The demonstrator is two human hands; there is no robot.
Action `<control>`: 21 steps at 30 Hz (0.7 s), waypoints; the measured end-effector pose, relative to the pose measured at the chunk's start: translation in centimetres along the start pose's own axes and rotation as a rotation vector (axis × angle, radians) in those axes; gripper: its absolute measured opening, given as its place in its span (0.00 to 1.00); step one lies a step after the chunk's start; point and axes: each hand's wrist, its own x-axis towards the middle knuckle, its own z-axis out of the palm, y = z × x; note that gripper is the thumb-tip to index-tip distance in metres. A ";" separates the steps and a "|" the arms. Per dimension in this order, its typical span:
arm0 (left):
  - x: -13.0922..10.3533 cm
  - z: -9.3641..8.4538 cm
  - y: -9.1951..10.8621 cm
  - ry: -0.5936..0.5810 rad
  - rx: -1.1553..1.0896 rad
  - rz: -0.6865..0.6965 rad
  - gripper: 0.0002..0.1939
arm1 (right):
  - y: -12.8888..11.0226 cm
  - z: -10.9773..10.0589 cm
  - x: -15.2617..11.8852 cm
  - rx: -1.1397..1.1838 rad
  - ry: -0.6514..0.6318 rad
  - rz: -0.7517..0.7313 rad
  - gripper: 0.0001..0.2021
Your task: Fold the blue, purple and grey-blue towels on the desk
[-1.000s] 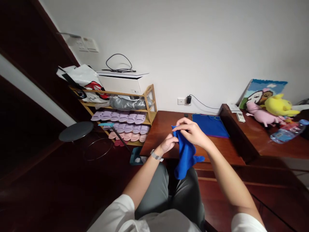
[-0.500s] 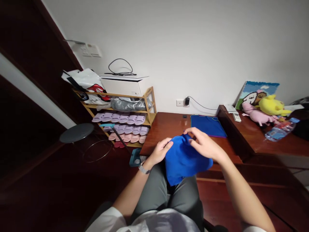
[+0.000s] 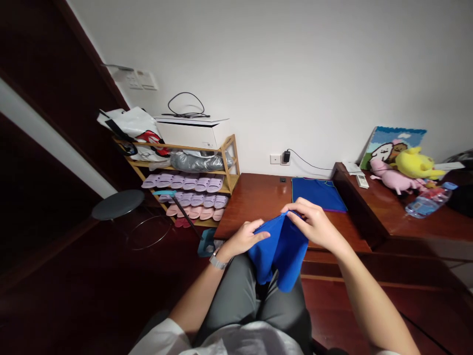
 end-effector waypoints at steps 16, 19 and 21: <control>-9.6 -8.0 -10.4 0.145 0.015 -0.390 0.24 | 7.6 -11.6 -5.3 -0.801 1.152 0.067 0.15; -9.8 -11.2 -10.2 0.311 0.055 -0.378 0.22 | 10.2 -12.1 -7.6 -0.872 1.116 0.065 0.16; -9.9 -12.8 -10.3 0.427 0.081 -0.367 0.22 | 12.0 -12.6 -9.5 -0.931 1.081 0.107 0.16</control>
